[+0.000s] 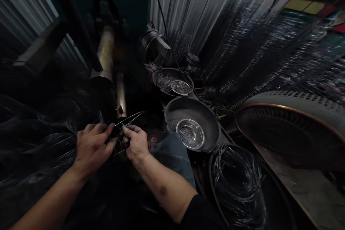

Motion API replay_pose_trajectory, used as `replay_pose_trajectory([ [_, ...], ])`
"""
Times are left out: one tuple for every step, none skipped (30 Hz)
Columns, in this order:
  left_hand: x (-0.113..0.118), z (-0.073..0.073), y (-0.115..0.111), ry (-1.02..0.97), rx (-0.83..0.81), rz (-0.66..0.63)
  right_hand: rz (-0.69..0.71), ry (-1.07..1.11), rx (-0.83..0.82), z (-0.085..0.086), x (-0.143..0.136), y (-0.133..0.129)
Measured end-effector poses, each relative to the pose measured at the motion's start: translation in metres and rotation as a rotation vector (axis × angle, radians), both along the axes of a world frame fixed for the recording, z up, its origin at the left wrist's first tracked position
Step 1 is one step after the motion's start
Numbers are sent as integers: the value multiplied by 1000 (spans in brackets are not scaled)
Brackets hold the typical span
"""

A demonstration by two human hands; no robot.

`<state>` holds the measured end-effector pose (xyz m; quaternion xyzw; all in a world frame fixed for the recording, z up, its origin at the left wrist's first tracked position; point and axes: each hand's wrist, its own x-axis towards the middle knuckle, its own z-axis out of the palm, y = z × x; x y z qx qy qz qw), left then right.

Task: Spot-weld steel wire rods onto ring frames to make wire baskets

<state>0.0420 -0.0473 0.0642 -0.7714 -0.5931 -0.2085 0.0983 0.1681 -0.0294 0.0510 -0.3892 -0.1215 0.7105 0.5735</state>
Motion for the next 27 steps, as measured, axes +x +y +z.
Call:
replay_pose_trajectory([
  [-1,1,3,3,-12,-2,-5,-2,0,0,-1,2],
  [-2,3,5,6,-28,-5,-7,-7,4,0,-1,4],
  [-3,5,8,8,-44,-7,-7,-14,12,1,-2,7],
  [-5,7,11,9,-62,-8,-5,-22,22,2,-2,9],
  [-6,10,14,10,-78,-8,-2,-29,32,3,-3,12],
  [-7,12,16,8,-94,-11,2,-36,40,4,-4,14],
  [-8,14,19,6,-109,-14,8,-40,44,6,-4,17],
  [-10,17,21,3,-123,-16,14,-44,45,7,-5,19],
  [-11,19,24,0,-135,-17,18,-46,44,9,-6,21],
  [-12,21,26,-3,-147,-18,20,-49,41,10,-6,22],
  [-13,23,28,-7,-156,-18,19,-51,39,12,-7,24],
  [-13,25,30,-12,-165,-18,17,-55,38,14,-8,25],
  [-14,27,32,-18,-173,-19,16,-58,40,15,-9,27],
  [-15,29,34,-23,-181,-23,14,-60,47,16,-9,28],
  [-15,32,36,-26,-188,-29,14,-59,57,18,-10,29],
  [-16,34,38,-28,-192,-32,14,-57,68,19,-11,31],
  [-16,36,40,-26,-197,-35,15,-54,75,20,-11,32],
  [-16,38,42,-18,-203,-36,13,-49,77,21,-12,34],
  [-17,40,44,-7,-210,-36,11,-42,73,22,-13,35],
  [-17,41,45,5,-220,-35,9,-36,65,23,-13,36],
  [-17,43,47,15,-233,-36,8,-32,53,23,-13,37],
  [-17,44,48,19,-248,-39,5,-30,41,24,-14,38],
  [-17,46,49,18,-261,-43,2,-30,31,25,-14,38],
  [-17,47,50,15,-270,-48,3,-32,23,25,-14,38],
  [-18,48,51,12,-275,-51,7,-33,19,25,-14,38],
  [-18,49,52,11,-278,-56,13,-34,20,25,-13,38],
  [-18,50,52,14,-282,-59,18,-34,24,25,-13,38],
])
